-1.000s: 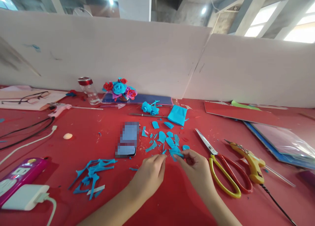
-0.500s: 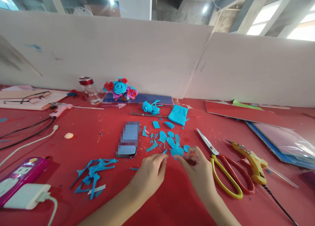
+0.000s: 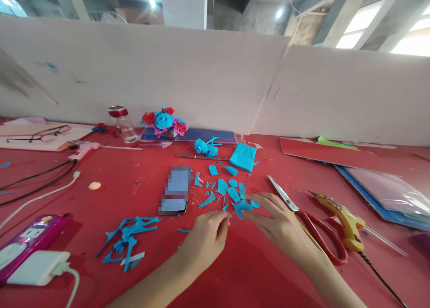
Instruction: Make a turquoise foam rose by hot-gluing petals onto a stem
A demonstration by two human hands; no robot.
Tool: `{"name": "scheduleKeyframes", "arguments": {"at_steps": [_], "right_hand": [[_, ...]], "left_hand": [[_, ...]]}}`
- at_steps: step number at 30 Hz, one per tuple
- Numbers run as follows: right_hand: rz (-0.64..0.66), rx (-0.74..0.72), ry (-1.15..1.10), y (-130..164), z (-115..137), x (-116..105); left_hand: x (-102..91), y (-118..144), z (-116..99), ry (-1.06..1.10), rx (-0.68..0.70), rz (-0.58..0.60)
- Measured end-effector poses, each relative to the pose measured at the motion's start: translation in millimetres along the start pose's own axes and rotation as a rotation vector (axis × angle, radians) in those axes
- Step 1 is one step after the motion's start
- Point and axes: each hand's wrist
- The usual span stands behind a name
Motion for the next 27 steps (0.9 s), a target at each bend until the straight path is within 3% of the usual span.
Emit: {"name": "scheduleKeyframes", "arguments": {"at_steps": [14,27], "right_hand": [[0.010,-0.130,0.090,-10.0,3.4,-2.4],[0.066,-0.157,0.126,-9.9,6.5,5.3]], "left_hand": [[0.8,-0.5,-0.7,0.038,0.014,0.004],[2.8,2.2,2.5,-0.076,0.083,0.021]]}}
Point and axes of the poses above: each hand's wrist, its own y-axis away from the middle knuckle, its own x-axis out of the palm, z = x × y, and after that the axes turned 15 degrees about x, right-handed
